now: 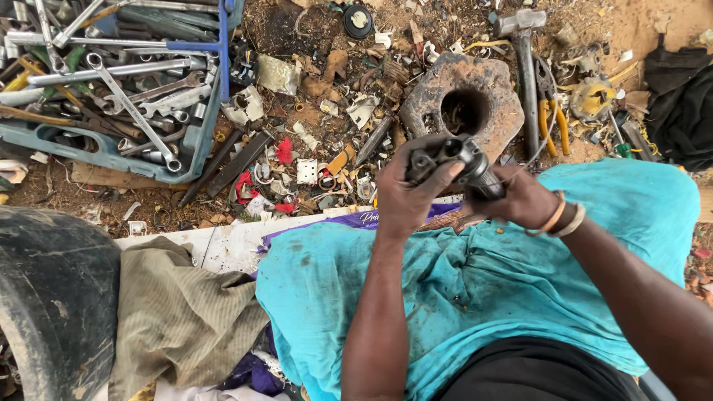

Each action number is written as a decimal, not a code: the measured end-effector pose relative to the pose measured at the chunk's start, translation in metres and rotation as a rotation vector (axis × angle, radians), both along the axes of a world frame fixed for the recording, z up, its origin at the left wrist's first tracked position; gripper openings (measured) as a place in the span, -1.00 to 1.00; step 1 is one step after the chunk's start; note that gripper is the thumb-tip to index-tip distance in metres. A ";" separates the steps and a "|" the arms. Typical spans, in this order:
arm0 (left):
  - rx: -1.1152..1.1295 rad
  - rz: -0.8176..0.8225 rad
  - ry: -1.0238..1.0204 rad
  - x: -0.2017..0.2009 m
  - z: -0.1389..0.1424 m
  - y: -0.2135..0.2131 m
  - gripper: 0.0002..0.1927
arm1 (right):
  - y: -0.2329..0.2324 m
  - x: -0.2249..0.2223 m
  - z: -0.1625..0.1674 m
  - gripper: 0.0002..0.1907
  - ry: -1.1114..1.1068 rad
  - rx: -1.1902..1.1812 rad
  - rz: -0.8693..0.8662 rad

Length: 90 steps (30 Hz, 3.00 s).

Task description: The person sits on the ground and disassembles a motorcycle shock absorber by hand, prying at its components with a screwdriver and hammering the assembly against a stone anvil to separate parts. They turn the shock over, pull off end caps and rubber bushings, and handle the separated metal pieces.

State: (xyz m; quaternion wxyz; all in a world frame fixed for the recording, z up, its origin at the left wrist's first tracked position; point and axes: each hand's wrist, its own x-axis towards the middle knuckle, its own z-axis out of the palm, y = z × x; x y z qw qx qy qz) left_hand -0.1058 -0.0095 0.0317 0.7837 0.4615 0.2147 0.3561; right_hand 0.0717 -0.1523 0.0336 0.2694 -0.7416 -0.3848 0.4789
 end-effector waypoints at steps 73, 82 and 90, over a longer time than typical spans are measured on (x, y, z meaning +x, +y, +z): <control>0.893 -0.054 0.861 0.066 -0.051 0.010 -0.50 | -0.011 0.181 -0.106 -0.34 -0.714 -0.369 -0.417; 0.744 -0.265 1.038 0.056 -0.038 0.020 -0.45 | -0.005 0.200 -0.116 -0.32 -0.837 -0.246 -0.248; 0.797 -0.399 1.158 0.057 -0.050 0.020 -0.62 | 0.001 0.195 -0.117 -0.37 -0.887 -0.247 -0.192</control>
